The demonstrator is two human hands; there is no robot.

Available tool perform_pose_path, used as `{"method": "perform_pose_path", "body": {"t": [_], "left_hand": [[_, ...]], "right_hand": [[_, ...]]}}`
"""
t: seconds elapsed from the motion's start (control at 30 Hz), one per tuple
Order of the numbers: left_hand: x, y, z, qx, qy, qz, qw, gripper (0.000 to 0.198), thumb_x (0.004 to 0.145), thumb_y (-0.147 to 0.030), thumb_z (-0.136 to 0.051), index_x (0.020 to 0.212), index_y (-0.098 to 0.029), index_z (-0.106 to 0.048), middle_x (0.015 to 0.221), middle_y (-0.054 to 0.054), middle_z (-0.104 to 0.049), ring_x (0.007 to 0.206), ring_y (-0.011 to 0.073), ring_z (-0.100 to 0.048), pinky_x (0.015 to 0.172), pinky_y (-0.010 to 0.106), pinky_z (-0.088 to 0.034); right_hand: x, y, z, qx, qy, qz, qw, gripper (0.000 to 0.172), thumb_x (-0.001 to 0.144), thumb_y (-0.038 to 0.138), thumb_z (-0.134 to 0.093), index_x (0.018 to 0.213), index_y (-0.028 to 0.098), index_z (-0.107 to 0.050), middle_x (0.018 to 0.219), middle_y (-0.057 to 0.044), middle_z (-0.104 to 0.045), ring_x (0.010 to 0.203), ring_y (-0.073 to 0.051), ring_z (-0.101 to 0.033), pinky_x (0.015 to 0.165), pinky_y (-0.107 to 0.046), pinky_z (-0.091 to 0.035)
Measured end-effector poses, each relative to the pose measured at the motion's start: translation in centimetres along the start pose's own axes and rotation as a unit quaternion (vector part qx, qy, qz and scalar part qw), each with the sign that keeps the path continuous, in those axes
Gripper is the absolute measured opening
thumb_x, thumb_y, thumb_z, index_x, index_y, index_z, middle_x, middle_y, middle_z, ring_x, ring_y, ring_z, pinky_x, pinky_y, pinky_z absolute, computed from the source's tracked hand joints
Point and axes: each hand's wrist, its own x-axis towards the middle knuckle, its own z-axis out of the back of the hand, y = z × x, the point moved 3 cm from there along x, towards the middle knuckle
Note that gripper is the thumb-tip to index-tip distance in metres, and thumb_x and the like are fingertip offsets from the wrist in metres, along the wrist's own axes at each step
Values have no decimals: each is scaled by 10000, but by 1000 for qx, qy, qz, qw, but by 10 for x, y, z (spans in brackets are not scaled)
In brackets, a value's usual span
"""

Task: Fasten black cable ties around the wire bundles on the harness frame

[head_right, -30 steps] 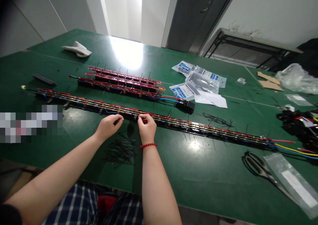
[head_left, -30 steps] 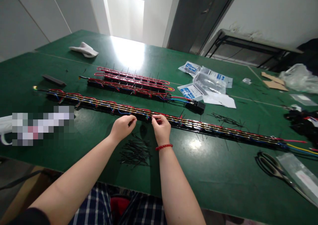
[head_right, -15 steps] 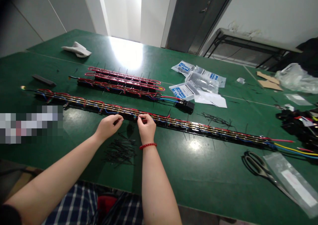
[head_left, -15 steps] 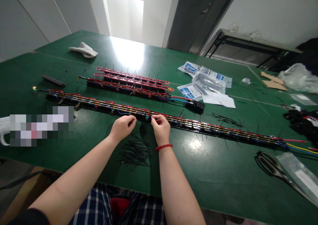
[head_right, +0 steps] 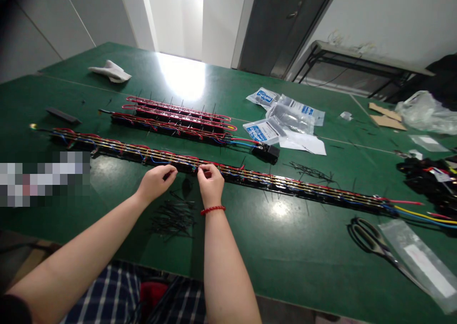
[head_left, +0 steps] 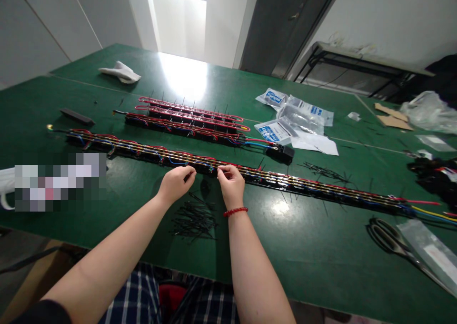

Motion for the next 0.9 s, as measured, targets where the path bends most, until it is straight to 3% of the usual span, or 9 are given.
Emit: {"method": "perform_pose_path", "body": {"t": [0.9], "left_hand": [[1,1,1,9,3,1,1000,205,931,-314,-493,896,-213,-668,809,28,-717,745,174,-643,684,277,-456]], "right_hand": [[-1,4,-1,7,1,-19,1000,200,774,388,-634,812,200,-689,751,-12,-708,624,-142,-621,631,-269,-503]]}}
